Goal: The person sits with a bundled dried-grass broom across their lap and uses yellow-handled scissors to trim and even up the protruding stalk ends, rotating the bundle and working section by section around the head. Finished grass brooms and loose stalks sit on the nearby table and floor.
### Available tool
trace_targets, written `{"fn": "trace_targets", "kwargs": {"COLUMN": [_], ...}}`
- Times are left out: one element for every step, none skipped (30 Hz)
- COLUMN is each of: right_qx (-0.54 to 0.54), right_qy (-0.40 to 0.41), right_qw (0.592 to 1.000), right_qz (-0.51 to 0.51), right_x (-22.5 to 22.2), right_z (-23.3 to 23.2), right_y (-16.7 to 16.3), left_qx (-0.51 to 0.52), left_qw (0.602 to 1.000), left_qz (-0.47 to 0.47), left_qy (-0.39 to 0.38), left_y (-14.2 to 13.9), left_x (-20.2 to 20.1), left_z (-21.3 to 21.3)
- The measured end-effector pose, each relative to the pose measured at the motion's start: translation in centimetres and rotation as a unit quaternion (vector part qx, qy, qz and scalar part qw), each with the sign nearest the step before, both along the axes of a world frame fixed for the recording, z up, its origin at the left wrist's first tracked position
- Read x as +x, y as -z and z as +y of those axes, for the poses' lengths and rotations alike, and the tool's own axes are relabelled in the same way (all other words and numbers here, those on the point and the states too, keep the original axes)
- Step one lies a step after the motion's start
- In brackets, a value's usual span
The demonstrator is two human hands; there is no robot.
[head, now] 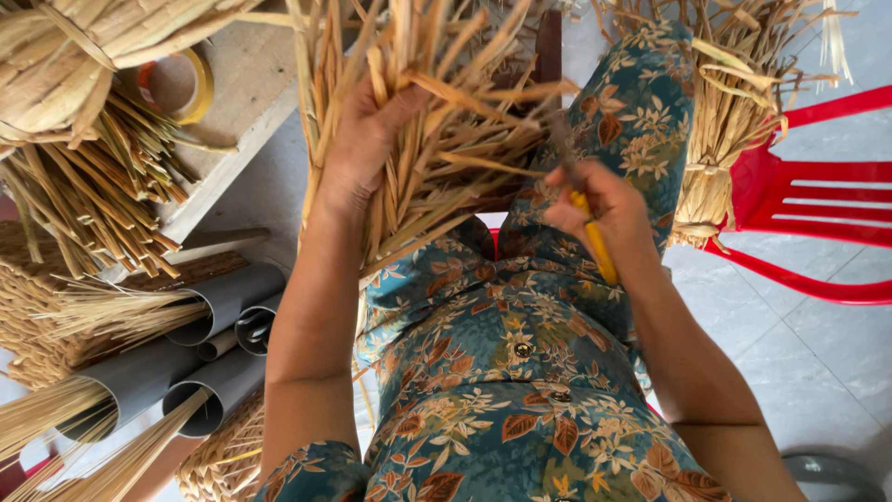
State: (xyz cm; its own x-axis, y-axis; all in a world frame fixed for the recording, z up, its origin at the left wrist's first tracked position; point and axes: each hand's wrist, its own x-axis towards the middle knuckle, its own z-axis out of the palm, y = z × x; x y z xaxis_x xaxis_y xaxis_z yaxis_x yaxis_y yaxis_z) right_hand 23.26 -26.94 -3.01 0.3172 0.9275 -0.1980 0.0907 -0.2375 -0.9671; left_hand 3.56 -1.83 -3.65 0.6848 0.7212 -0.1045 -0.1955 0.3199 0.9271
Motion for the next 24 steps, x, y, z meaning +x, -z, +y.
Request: {"fn": "trace_targets", "kwargs": {"right_qx": [-0.041, -0.089, -0.133, -0.175, -0.198, -0.221, -0.244, -0.233, -0.221, -0.209, -0.178, -0.148, -0.116, -0.13, -0.145, -0.162, -0.207, -0.25, -0.29, -0.308, -0.322, -0.335, -0.331, -0.328], "right_qy": [-0.05, -0.096, -0.141, -0.184, -0.18, -0.176, -0.171, -0.146, -0.122, -0.098, -0.095, -0.092, -0.089, -0.114, -0.139, -0.166, -0.201, -0.234, -0.265, -0.276, -0.286, -0.294, -0.291, -0.289], "right_qw": [0.998, 0.988, 0.968, 0.938, 0.934, 0.93, 0.925, 0.935, 0.944, 0.952, 0.959, 0.965, 0.97, 0.973, 0.974, 0.971, 0.947, 0.913, 0.87, 0.853, 0.836, 0.819, 0.821, 0.824], "right_qz": [-0.007, -0.082, -0.158, -0.234, -0.235, -0.235, -0.235, -0.224, -0.213, -0.2, -0.197, -0.195, -0.193, -0.151, -0.107, -0.062, -0.142, -0.221, -0.297, -0.318, -0.339, -0.363, -0.363, -0.361], "right_x": [-0.2, -0.5, -0.8, -1.2, -1.5, -1.8, -1.9, -1.9, -1.8, -1.8, -1.7, -1.6, -1.5, -1.3, -1.1, -1.0, -0.9, -0.8, -1.0, -1.5, -1.8, -2.0, -2.2, -2.5], "right_z": [-0.4, -0.7, -0.8, -0.6, -0.1, 0.3, 0.5, 0.7, 1.0, 1.2, 1.1, 1.0, 0.9, 0.7, 0.2, -0.1, -0.4, -0.5, -0.4, -0.1, 0.4, 1.2, 2.0, 2.8], "right_y": [-0.5, -0.9, -1.3, -1.5, -1.5, -1.5, -1.5, -1.5, -1.3, -1.2, -1.2, -1.2, -1.3, -1.6, -2.0, -2.5, -2.9, -3.3, -3.5, -3.5, -3.3, -3.1, -2.9, -2.6], "left_qx": [-0.012, -0.021, -0.034, -0.045, -0.056, -0.058, -0.059, -0.058, -0.048, -0.039, -0.032, -0.041, -0.049, -0.059, -0.038, -0.02, -0.002, -0.009, -0.017, -0.024, -0.039, -0.051, -0.063, -0.061], "left_qw": [1.0, 1.0, 0.999, 0.998, 0.998, 0.997, 0.997, 0.997, 0.998, 0.999, 0.999, 0.999, 0.998, 0.997, 0.998, 0.999, 0.999, 0.999, 0.999, 0.998, 0.998, 0.997, 0.995, 0.996], "left_qz": [-0.002, -0.005, -0.015, -0.027, -0.038, -0.04, -0.042, -0.045, -0.038, -0.031, -0.022, -0.03, -0.039, -0.048, -0.039, -0.029, -0.02, -0.026, -0.032, -0.038, -0.047, -0.058, -0.068, -0.069], "left_qy": [-0.011, -0.023, -0.021, -0.019, -0.018, -0.016, -0.014, -0.013, -0.014, -0.016, -0.017, -0.017, -0.018, -0.018, -0.024, -0.03, -0.035, -0.035, -0.035, -0.034, -0.031, -0.027, -0.022, -0.024], "left_y": [-0.1, -0.3, -0.4, -0.5, -0.7, -0.9, -1.1, -1.3, -1.5, -1.6, -1.7, -1.7, -1.7, -1.6, -1.5, -1.4, -1.3, -1.2, -1.2, -1.2, -1.3, -1.4, -1.6, -1.8], "left_x": [-0.3, -0.5, -0.6, -0.7, -0.8, -0.8, -0.8, -0.7, -0.6, -0.6, -0.6, -0.7, -0.8, -0.9, -1.0, -1.2, -1.3, -1.4, -1.5, -1.5, -1.5, -1.5, -1.4, -1.3], "left_z": [0.1, 0.2, 0.3, 0.3, 0.3, 0.2, 0.2, 0.1, 0.2, 0.1, 0.1, 0.1, 0.1, 0.1, 0.2, 0.3, 0.4, 0.6, 0.6, 0.6, 0.6, 0.6, 0.6, 0.6]}}
